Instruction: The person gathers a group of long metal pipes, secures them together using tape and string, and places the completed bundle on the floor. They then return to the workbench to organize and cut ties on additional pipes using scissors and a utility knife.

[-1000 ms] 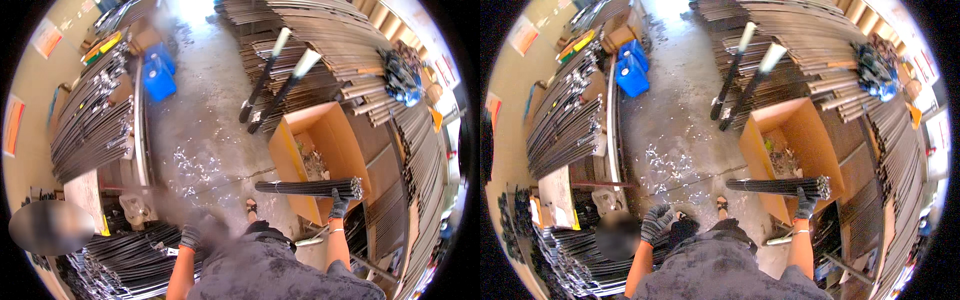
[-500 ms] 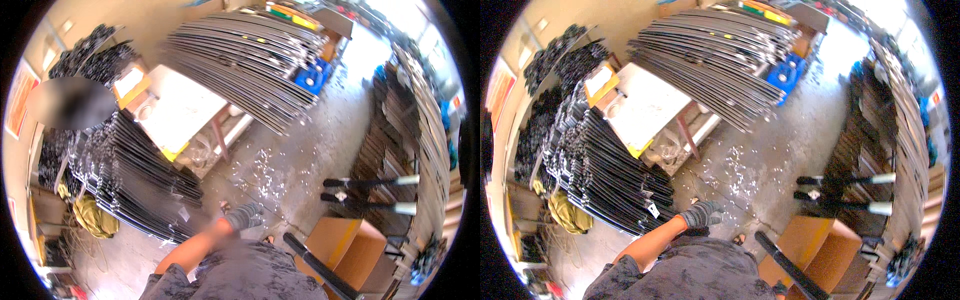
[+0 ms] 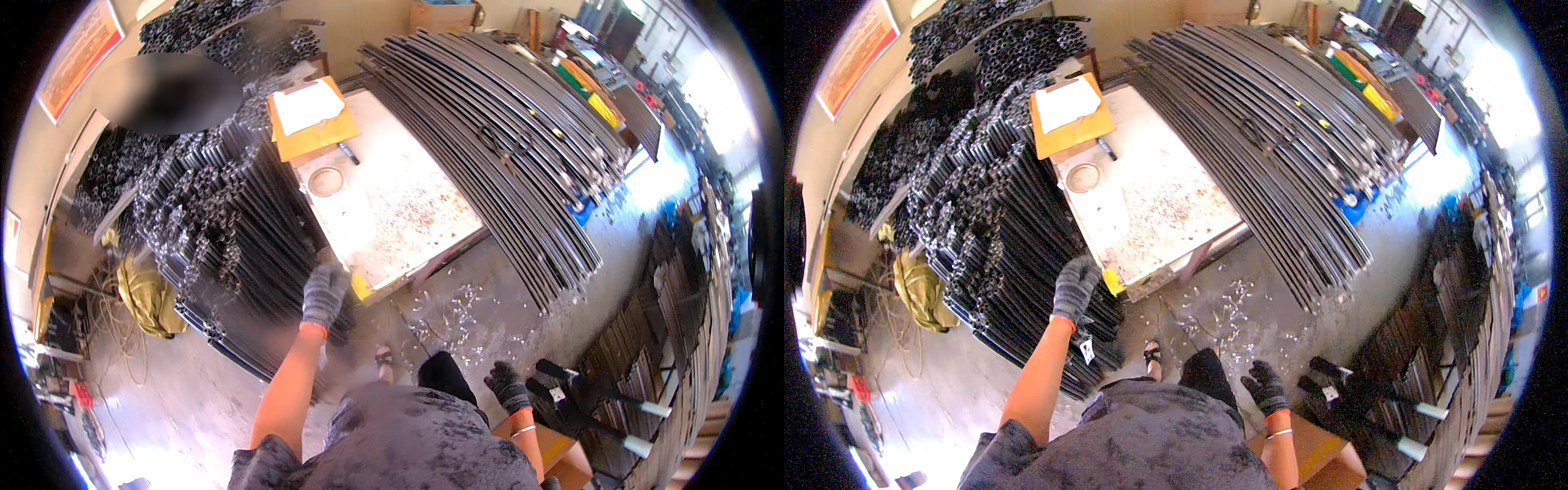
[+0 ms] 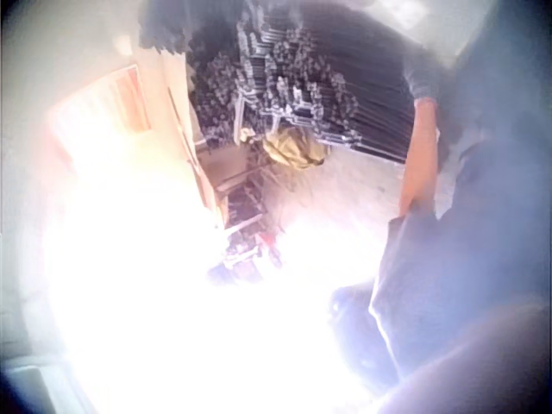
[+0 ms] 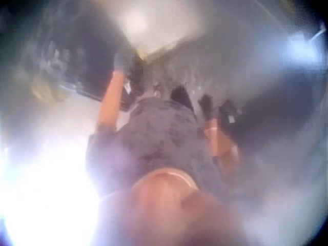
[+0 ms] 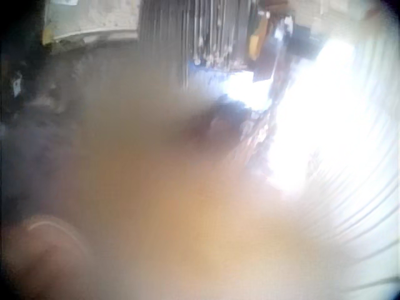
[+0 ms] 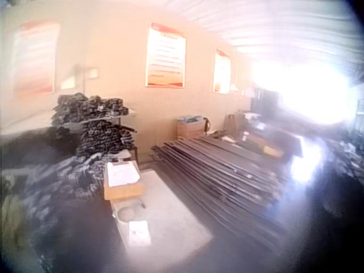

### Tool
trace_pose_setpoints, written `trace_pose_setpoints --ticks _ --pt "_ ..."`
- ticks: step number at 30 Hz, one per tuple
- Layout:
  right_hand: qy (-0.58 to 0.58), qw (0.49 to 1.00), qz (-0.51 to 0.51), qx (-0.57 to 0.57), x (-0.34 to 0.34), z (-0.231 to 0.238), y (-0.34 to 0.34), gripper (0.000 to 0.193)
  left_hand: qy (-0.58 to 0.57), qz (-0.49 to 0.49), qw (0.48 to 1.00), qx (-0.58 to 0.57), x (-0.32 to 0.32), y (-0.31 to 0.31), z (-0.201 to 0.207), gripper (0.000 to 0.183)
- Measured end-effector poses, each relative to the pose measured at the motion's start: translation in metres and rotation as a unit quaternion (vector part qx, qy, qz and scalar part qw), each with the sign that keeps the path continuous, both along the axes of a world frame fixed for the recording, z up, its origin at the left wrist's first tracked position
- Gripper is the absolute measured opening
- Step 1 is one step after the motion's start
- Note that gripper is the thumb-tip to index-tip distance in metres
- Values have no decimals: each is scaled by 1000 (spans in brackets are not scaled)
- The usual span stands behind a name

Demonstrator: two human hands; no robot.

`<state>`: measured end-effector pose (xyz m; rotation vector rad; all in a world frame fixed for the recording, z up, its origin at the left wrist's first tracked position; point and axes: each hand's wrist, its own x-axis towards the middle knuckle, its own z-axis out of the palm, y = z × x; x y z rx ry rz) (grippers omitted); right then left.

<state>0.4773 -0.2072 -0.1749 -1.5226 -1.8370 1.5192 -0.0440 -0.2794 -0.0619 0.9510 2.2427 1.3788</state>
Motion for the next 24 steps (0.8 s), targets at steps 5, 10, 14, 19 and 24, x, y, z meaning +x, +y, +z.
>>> trace_pose_setpoints --ticks 5,10,14,19,24 --pt "-47 966 196 164 -138 140 87 44 23 122 992 -38 -50 46 -6 35" --pt "-35 905 349 243 -218 182 156 41 -19 163 986 -5 -112 83 -17 46" --pt "-3 870 422 255 -263 191 213 38 -189 181 962 73 -153 110 -24 68" --pt "89 802 490 330 -343 213 278 35 -74 219 972 50 -189 126 -55 52" --pt "160 764 493 384 -467 243 298 23 22 258 963 -71 -173 125 -12 23"
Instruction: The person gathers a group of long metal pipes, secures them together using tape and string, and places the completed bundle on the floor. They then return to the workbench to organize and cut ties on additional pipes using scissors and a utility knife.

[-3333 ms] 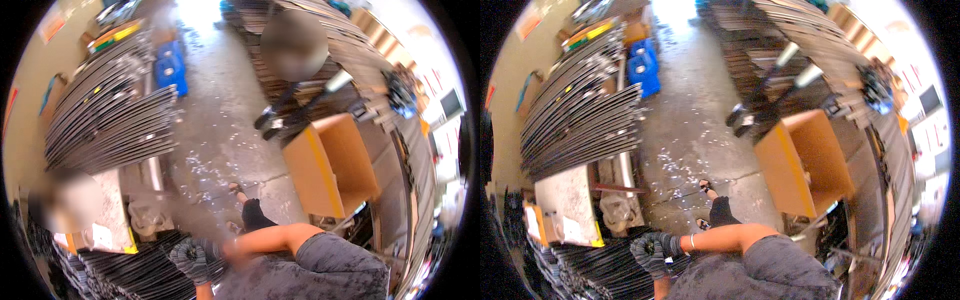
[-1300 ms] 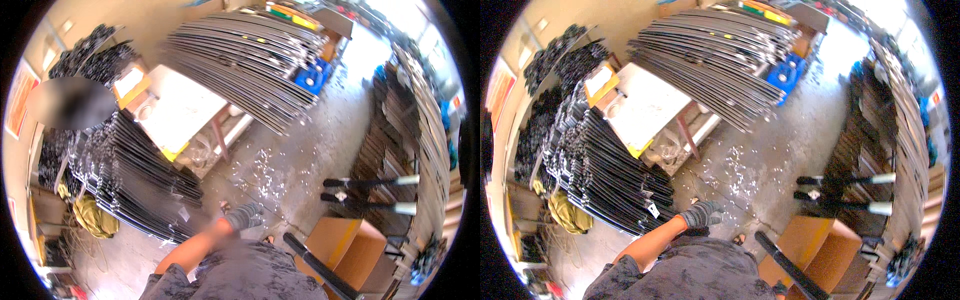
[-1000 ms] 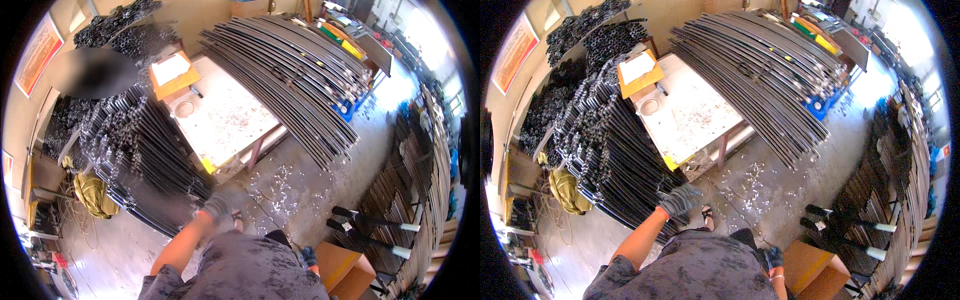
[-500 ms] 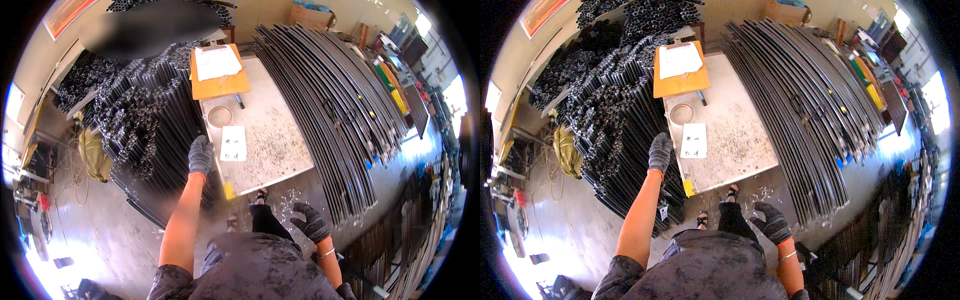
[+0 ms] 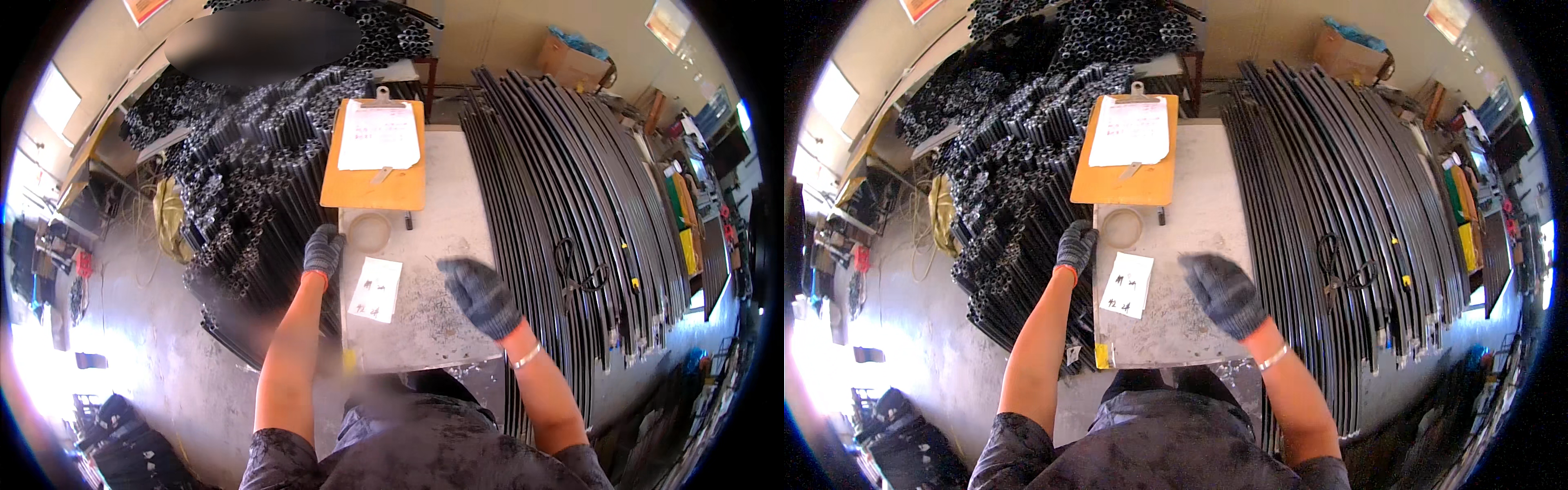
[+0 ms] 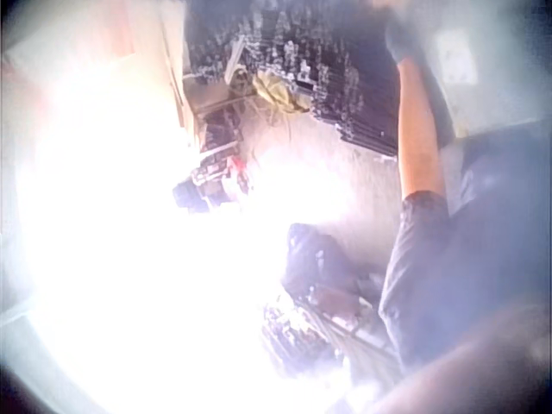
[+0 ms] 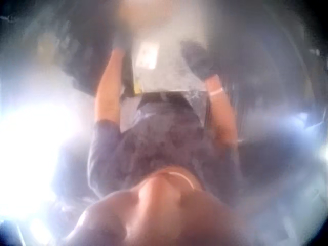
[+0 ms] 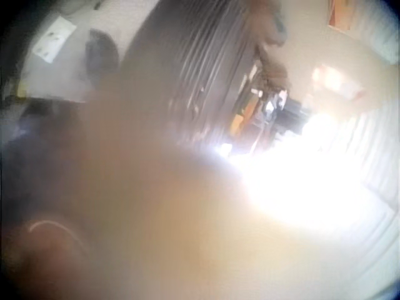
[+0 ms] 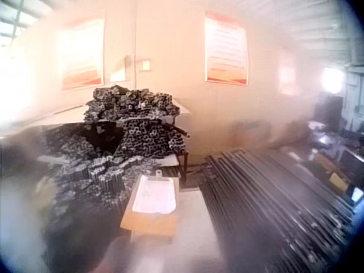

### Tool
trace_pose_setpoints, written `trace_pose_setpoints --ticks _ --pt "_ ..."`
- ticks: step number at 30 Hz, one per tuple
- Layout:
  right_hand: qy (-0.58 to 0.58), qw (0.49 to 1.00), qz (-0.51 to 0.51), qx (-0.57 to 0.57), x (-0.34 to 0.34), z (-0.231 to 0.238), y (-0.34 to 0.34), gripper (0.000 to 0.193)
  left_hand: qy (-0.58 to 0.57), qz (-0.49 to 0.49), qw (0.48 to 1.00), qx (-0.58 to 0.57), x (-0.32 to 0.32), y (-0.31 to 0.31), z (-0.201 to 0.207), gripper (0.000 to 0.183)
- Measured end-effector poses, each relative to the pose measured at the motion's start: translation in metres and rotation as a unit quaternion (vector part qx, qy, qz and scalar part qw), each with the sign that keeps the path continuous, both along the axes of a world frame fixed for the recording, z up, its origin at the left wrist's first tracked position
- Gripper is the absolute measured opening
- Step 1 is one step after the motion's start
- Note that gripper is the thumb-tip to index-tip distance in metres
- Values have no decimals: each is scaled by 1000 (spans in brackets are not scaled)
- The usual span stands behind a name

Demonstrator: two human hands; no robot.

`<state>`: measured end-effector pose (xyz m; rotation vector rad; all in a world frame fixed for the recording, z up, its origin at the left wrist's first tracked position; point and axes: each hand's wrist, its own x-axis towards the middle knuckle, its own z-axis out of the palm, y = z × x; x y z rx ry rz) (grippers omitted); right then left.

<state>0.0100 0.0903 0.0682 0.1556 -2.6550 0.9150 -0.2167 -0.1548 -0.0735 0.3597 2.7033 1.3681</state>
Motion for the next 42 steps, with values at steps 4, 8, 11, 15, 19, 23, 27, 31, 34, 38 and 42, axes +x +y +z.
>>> trace_pose_setpoints --ticks 4,8,11,15,19,23,27,31,34,38,42 --pt "60 981 -17 184 -99 20 -2 39 37 -38 997 -54 6 -12 7 12" --pt "53 956 -49 285 -164 9 -9 62 16 -62 998 -8 13 -21 28 13" --pt "50 947 -40 314 -183 -8 -21 61 -115 -41 990 64 18 -37 36 16" --pt "95 953 -9 286 -179 -34 -21 34 -102 -24 990 94 22 -48 41 13" --pt "148 961 21 233 -167 -32 -25 20 -94 1 987 130 24 -51 0 10" --pt "63 989 -39 -132 -137 -9 -34 9 -151 22 966 207 41 -42 16 8" --pt "-164 885 -166 -403 -74 -20 -51 14 -164 3 956 241 61 -60 5 6" --pt "-299 785 -93 -535 -19 -74 -65 8 -138 -39 972 186 73 -64 50 9" --pt "-309 792 -76 -521 -10 -71 -79 7 127 -44 982 -130 74 -64 59 40" --pt "-267 812 -115 -506 3 -89 -75 4 205 -61 938 -274 95 -50 72 63" --pt "-249 808 -162 -508 13 -80 -71 6 52 -200 934 -291 108 -10 66 55"
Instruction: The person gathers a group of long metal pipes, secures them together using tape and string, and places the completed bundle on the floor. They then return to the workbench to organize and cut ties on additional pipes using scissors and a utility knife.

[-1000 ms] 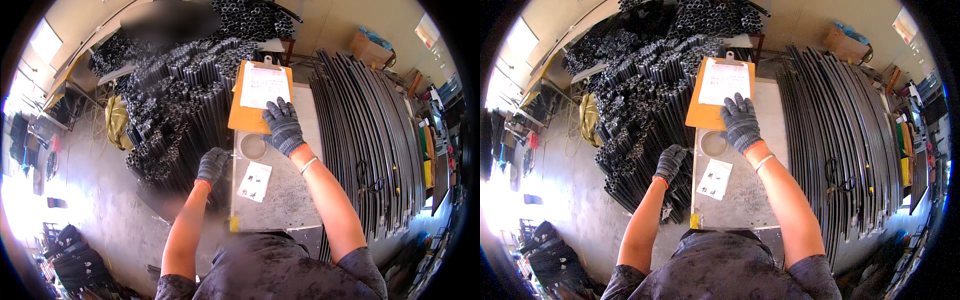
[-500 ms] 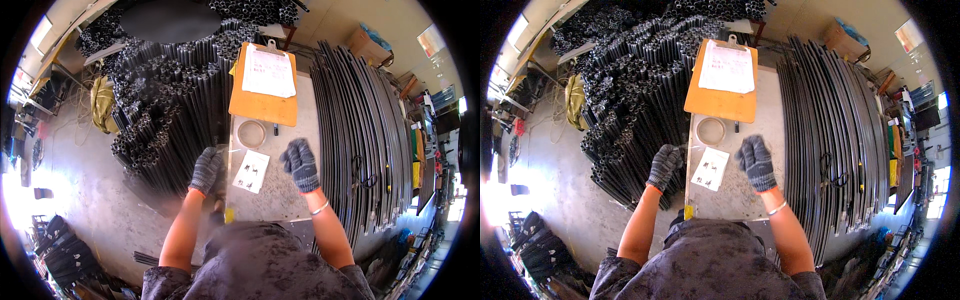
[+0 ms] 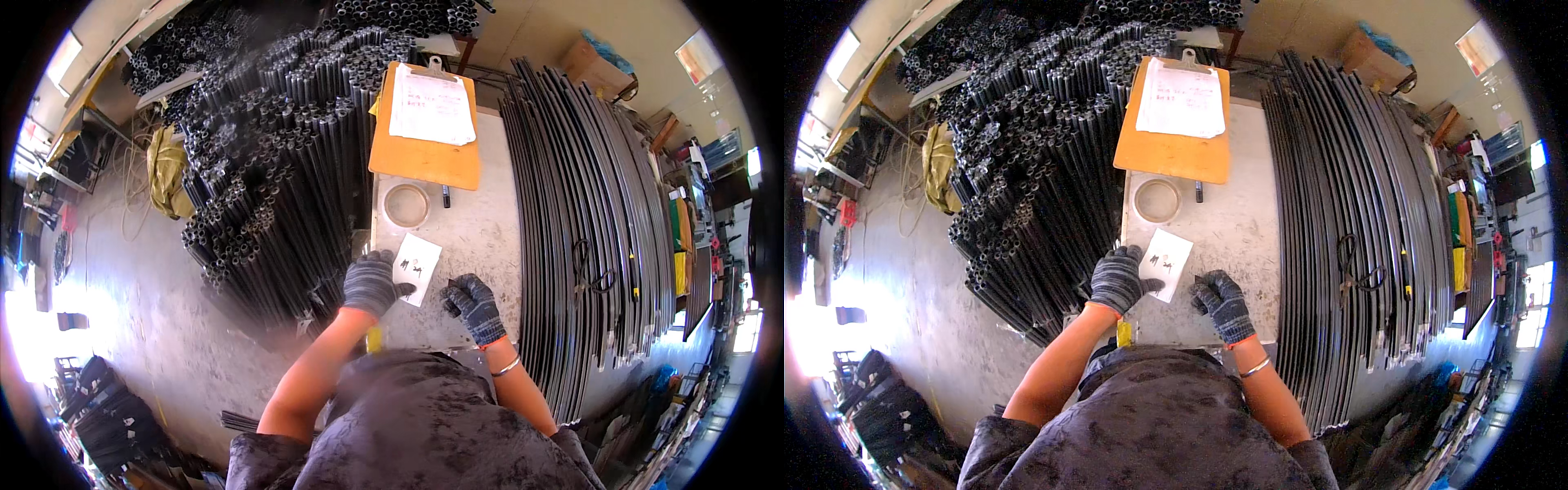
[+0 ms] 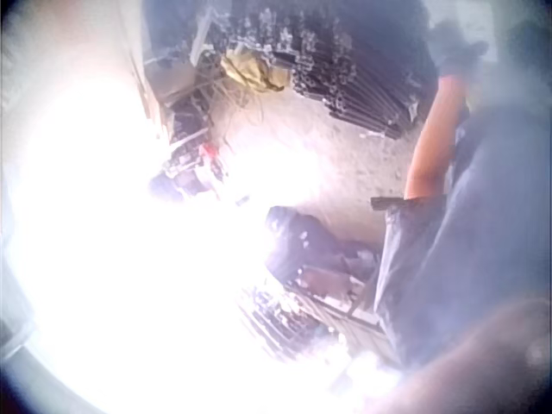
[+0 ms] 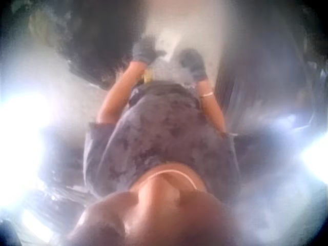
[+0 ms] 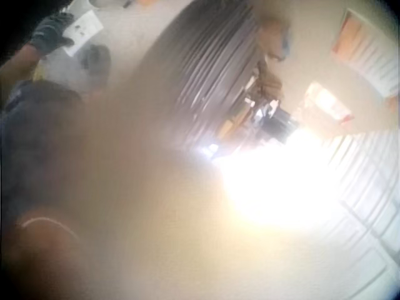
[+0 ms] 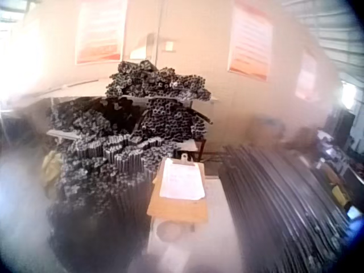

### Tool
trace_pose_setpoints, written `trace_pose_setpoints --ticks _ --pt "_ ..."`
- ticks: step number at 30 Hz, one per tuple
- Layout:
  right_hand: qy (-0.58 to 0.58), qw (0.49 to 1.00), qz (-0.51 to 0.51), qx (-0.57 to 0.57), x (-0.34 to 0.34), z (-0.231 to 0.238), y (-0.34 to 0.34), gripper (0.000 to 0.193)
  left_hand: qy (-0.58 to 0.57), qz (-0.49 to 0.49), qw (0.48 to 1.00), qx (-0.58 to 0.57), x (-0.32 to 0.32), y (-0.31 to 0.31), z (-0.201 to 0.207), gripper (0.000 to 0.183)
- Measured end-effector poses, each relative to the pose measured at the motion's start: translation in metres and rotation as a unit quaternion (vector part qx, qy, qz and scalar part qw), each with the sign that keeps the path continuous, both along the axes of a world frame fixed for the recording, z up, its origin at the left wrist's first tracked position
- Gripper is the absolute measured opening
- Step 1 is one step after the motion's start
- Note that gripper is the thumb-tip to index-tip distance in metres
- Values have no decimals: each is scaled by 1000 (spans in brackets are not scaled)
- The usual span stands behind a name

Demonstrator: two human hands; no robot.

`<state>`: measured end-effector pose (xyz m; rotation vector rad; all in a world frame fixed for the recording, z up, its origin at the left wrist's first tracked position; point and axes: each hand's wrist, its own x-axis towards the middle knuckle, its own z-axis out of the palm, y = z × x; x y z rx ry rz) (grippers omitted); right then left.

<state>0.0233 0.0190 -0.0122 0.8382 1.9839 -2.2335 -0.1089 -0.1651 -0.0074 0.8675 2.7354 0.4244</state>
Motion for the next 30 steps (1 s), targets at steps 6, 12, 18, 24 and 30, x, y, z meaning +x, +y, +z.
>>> trace_pose_setpoints --ticks 6,12,18,24,30 --pt "9 999 -49 0 24 9 3 4 -53 23 996 64 -3 -3 -10 34" --pt "-1 996 -81 -28 41 1 2 5 0 -14 997 80 -1 -6 -18 34" --pt "41 997 -59 -33 51 -2 15 7 -6 151 966 208 -46 -27 -34 59" --pt "50 995 50 -72 20 19 7 12 -140 9 982 128 -60 -35 -3 32" --pt "115 867 40 -483 -66 35 -33 18 -40 -238 969 60 -15 -9 63 29"
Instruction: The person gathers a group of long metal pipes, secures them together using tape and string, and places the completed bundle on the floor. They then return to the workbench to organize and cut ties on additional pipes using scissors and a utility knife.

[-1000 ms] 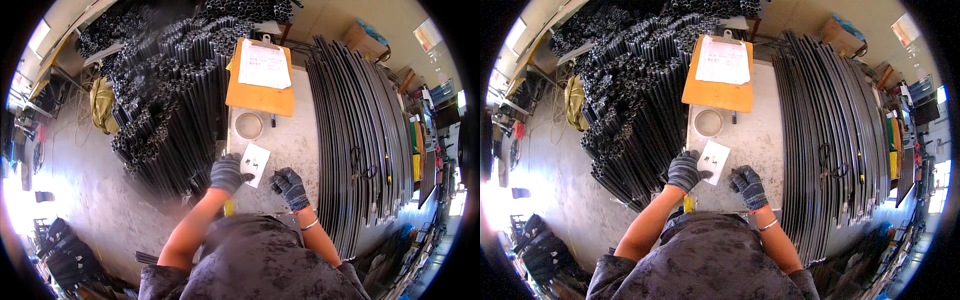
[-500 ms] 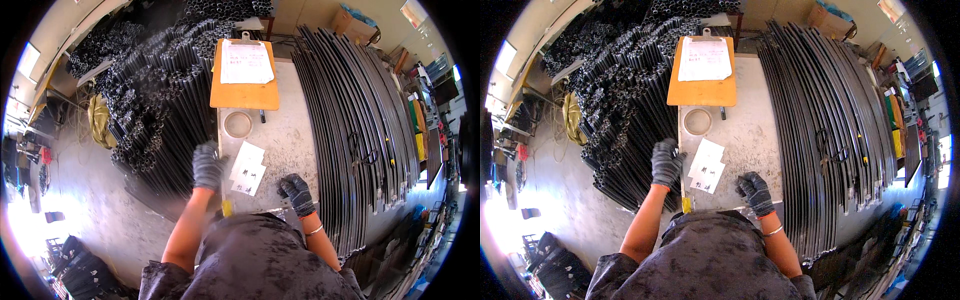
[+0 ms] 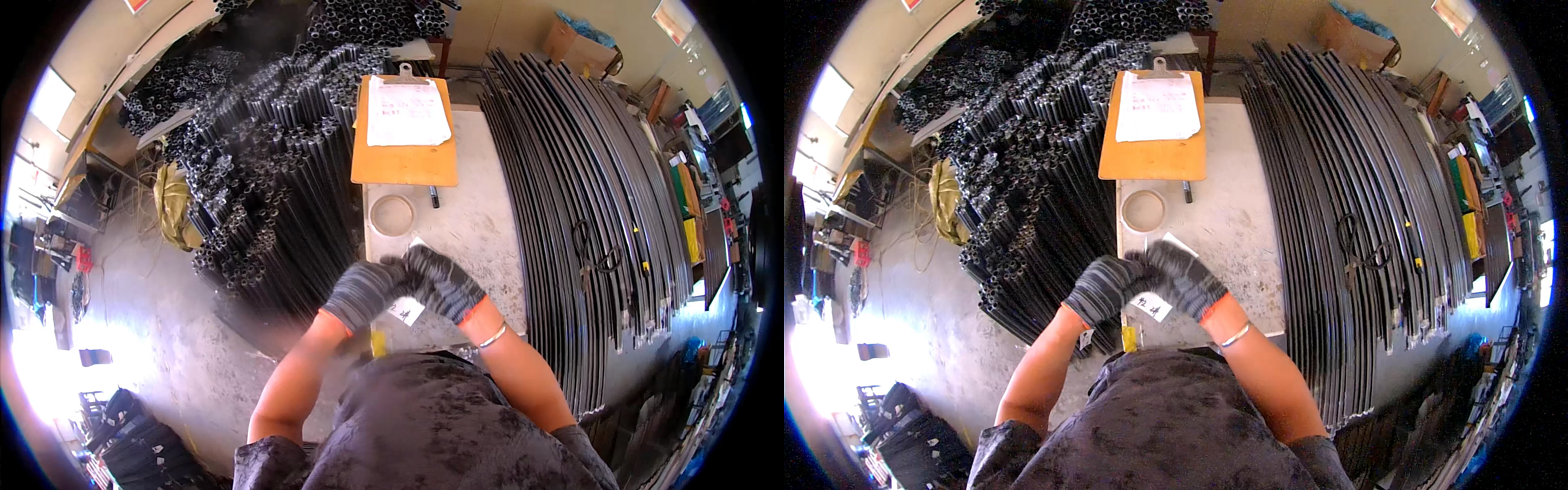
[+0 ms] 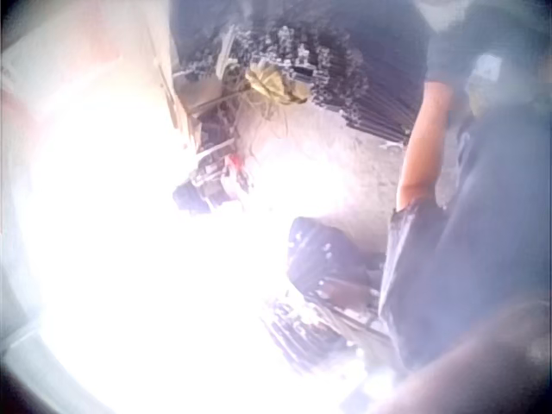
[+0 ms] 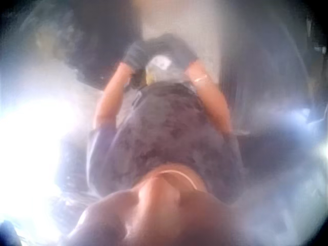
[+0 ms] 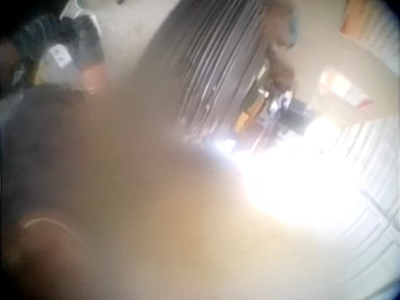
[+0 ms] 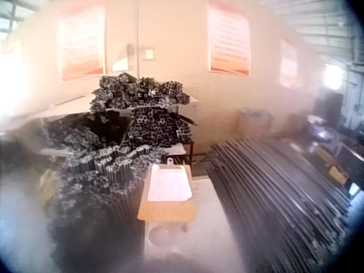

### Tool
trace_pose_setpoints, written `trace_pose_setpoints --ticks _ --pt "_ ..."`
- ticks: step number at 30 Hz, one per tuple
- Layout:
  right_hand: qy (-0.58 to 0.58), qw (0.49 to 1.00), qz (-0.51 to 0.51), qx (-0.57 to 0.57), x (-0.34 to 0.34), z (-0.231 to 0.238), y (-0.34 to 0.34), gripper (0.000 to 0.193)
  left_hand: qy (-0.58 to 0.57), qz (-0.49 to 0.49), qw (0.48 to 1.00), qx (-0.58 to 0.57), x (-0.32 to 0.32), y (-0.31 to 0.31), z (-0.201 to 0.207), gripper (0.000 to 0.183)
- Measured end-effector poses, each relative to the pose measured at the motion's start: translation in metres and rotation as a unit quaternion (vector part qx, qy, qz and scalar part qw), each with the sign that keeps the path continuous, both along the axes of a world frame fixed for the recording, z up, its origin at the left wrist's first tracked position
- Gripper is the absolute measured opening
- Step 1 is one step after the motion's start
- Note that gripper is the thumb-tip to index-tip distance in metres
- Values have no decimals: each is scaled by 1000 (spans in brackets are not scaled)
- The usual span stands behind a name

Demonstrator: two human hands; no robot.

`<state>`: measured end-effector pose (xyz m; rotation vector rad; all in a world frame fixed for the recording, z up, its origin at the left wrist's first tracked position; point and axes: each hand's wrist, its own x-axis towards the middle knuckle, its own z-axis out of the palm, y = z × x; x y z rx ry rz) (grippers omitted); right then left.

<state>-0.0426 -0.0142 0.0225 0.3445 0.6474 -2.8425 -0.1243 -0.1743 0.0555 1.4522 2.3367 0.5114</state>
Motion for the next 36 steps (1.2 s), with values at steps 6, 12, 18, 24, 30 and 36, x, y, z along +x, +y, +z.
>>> trace_pose_setpoints --ticks 6,12,18,24,30,36 --pt "47 989 28 139 -39 70 43 15 -120 87 963 226 -36 -36 14 36" --pt "256 857 94 437 -67 154 30 14 -356 76 858 363 -73 0 64 26" --pt "255 807 103 522 -85 177 46 22 -453 145 716 511 -86 -14 136 20" --pt "335 810 148 458 -114 150 1 29 -553 26 549 625 -109 -13 139 23" --pt "253 847 192 427 -121 144 8 17 -555 72 609 561 -114 -94 137 37" --pt "243 776 255 523 -121 138 15 16 -127 227 921 289 -104 -153 111 27"
